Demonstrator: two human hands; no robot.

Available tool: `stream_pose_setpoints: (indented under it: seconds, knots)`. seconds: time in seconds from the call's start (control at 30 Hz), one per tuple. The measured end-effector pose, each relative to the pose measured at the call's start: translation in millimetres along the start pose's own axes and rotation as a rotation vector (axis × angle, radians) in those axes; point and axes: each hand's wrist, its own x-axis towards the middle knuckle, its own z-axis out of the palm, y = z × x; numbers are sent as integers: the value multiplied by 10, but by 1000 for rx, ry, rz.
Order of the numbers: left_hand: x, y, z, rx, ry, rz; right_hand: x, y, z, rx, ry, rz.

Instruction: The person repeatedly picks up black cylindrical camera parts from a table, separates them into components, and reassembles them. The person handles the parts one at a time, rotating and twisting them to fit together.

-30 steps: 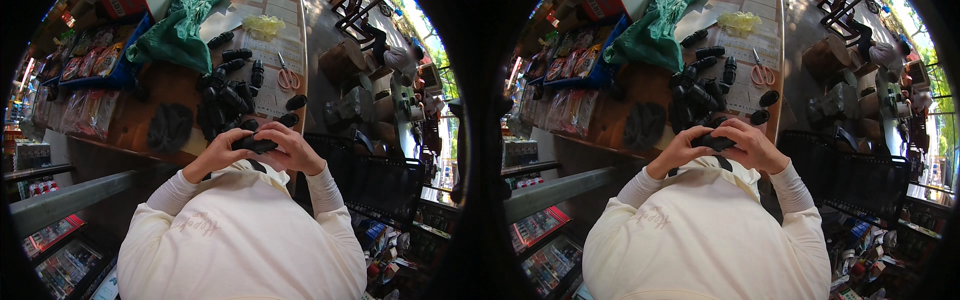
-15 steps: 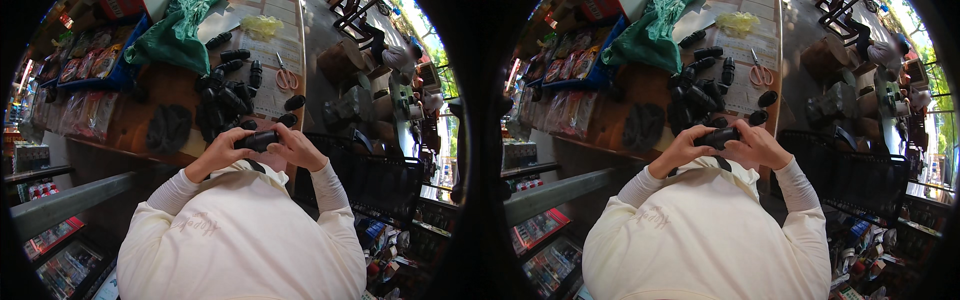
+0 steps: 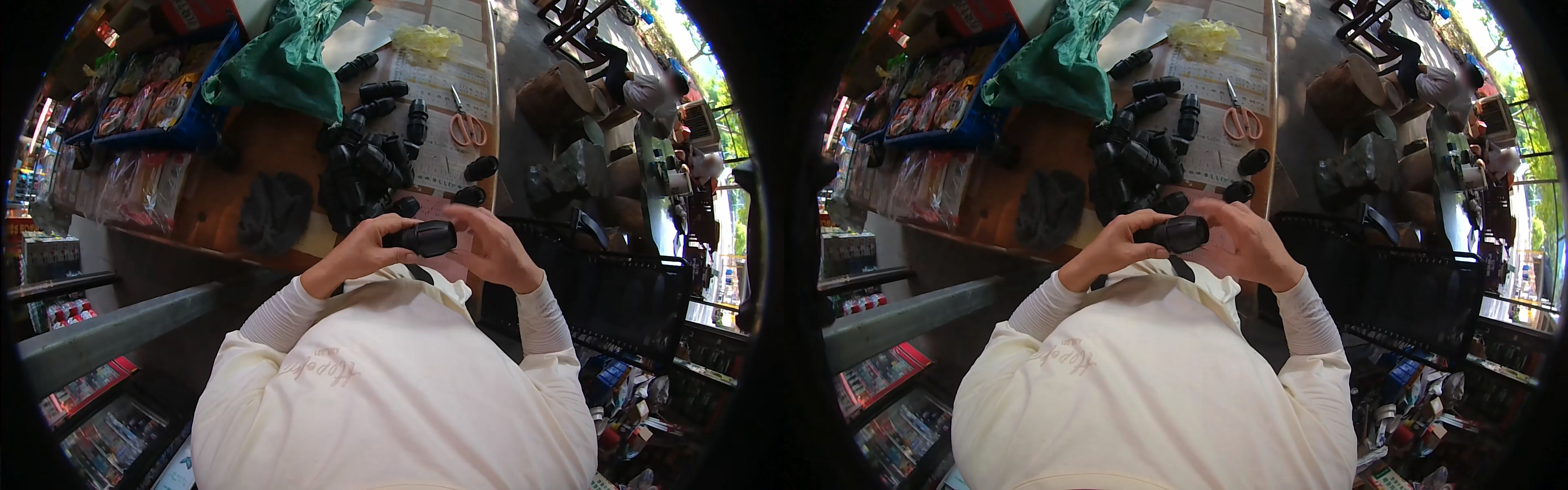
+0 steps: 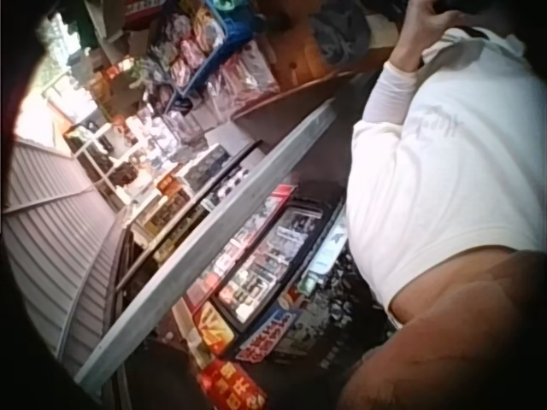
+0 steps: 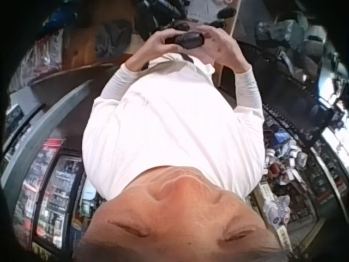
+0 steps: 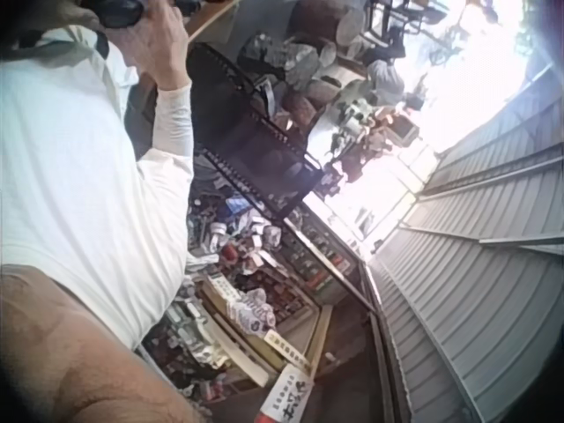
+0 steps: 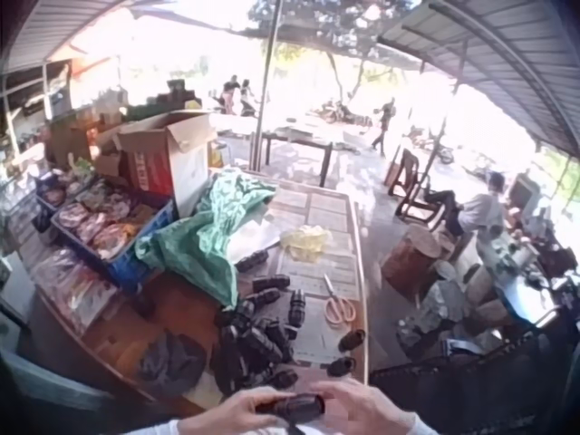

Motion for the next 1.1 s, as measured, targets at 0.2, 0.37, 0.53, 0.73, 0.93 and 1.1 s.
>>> stream_pose_setpoints:
  seconds: [0.2, 0.37, 0.53, 0.73, 0.93, 1.1]
  knots:
    - [6, 0, -36, -1, -30, -44, -13, 59, -87, 9, -12, 31]
    - [-17, 34, 9, 75, -85, -1, -37, 66, -44, -100, -119, 128]
    - [-10, 1, 2, -84, -65, -83, 25, -44, -24, 84, -48, -28]
    - [16, 55, -18, -27, -84, -60, -54, 128, 40, 200, 43, 138]
    - [28, 62, -38, -110, -103, -121, -52, 89, -43, 67, 14, 82]
    - [43, 53, -50, -31, -160, -65, -40, 84, 0, -103, -55, 54]
